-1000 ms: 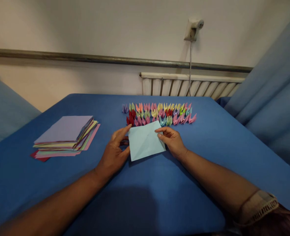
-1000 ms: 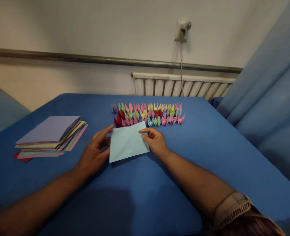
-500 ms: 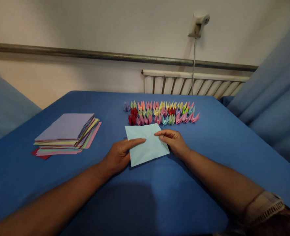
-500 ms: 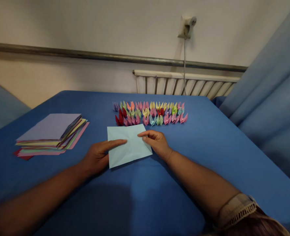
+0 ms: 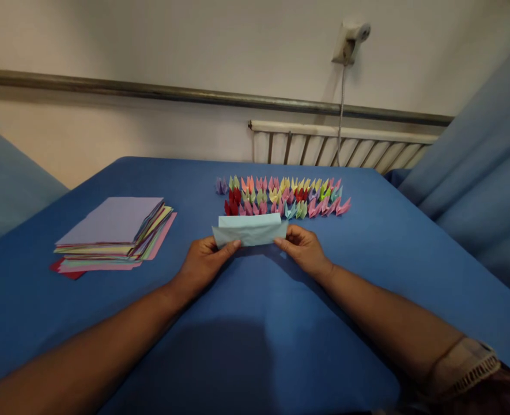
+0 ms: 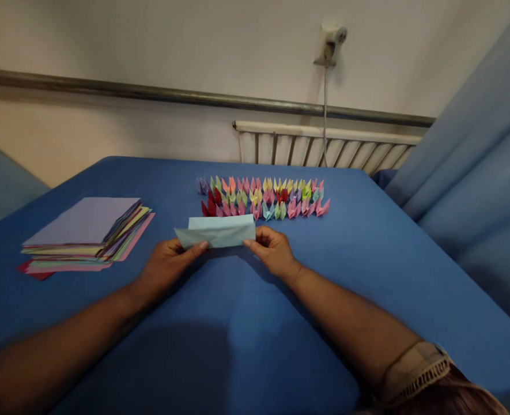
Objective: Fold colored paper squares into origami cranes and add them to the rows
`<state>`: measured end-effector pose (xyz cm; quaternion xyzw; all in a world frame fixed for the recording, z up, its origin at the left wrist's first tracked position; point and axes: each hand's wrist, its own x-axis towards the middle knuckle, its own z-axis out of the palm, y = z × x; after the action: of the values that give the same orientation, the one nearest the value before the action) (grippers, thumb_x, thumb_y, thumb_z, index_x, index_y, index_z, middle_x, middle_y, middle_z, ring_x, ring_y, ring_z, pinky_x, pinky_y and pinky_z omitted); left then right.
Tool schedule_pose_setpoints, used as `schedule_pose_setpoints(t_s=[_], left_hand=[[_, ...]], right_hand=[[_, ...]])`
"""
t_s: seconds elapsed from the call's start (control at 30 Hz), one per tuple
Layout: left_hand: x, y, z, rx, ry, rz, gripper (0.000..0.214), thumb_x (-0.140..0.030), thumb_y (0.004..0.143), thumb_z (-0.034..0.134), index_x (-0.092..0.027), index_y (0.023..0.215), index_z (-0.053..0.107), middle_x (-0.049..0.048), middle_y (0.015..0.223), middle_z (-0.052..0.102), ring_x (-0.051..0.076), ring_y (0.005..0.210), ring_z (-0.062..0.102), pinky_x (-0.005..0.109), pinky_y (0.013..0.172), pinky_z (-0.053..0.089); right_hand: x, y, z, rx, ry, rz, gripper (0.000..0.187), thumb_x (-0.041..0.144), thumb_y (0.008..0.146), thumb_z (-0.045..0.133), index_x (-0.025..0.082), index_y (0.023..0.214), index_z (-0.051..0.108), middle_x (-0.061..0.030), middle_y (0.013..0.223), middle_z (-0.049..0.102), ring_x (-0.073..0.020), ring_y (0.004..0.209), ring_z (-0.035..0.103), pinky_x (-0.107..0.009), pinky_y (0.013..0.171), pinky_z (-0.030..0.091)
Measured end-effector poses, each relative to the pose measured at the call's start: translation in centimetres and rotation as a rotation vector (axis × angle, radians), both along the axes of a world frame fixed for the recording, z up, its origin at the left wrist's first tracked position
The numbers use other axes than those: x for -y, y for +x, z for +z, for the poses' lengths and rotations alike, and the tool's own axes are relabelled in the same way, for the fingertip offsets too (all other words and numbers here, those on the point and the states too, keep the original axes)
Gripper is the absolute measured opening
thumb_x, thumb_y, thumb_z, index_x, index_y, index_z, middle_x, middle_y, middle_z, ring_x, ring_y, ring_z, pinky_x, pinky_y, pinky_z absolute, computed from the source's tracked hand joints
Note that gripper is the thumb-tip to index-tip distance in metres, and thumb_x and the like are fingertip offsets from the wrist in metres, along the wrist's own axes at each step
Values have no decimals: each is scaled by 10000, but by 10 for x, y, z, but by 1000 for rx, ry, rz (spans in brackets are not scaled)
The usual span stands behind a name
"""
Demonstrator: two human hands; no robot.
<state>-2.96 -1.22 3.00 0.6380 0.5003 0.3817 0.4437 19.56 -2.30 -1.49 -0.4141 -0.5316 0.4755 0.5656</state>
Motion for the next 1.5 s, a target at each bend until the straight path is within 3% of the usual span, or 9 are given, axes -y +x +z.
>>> schedule_pose_setpoints(t_s=[0.13,0.3,0.5,0.57,0.63,0.73,0.87,1.07,1.5], left_hand=[[-1,2,0,38,-19,63,300,-443,727,725,-153,803,737,51,809,743,199,734,677,305,677,545],[0,5,-3,103,-22,44,342,-390,712,747,-144,941,683,44,811,741,194,714,691,306,666,558],[0,4,-4,171,-54,38,870,-359,690,781,-162,1423,354,14,749,733,187,656,691,285,616,543],[-1,5,-5,257,-120,19,813,-359,671,795,-151,1370,435,23,782,734,185,688,690,294,659,546],[-3,6,-7,324,-187,4,592,-361,659,803,-120,1163,607,49,845,735,179,727,683,294,703,542],[-4,6,-10,377,-219,32,388,-350,647,818,-113,926,689,54,871,730,160,730,663,272,708,525],[-4,6,-11,443,-240,44,353,-330,644,828,-133,906,697,44,871,728,157,745,657,276,725,520],[-2,6,-11,385,-258,-72,342,-306,679,809,-147,966,715,49,887,717,124,702,623,227,637,487],[5,8,-9,130,-157,-130,340,-376,696,769,-141,925,680,20,795,673,134,672,585,254,632,480]], right_hand=[[-1,0,-2,-7,-8,-68,316,410,694,771,213,670,525,42,596,579,-101,533,515,-243,530,440],[0,-4,0,-198,-116,-7,496,371,619,832,240,1009,554,27,768,690,-137,630,629,-267,575,515],[3,-6,1,-302,-235,101,374,323,598,847,182,901,679,-36,905,746,-179,802,687,-374,854,529],[4,-6,2,-298,-218,80,352,313,586,851,186,875,695,-25,893,750,-167,791,680,-363,851,525],[5,-6,3,-279,-201,76,336,319,596,844,188,872,704,-20,893,749,-154,784,671,-342,837,521],[7,-4,6,-183,-186,99,290,331,622,824,186,845,708,4,776,725,-118,662,627,-286,717,516],[7,-3,9,-14,-180,124,236,350,644,801,163,732,688,46,550,605,-81,493,498,-235,551,444],[6,-3,7,-33,-174,124,265,384,670,779,164,778,679,41,596,608,-78,498,494,-228,518,427],[6,-7,-6,-25,-91,250,272,361,655,800,178,825,693,7,750,678,-132,678,617,-308,719,518]])
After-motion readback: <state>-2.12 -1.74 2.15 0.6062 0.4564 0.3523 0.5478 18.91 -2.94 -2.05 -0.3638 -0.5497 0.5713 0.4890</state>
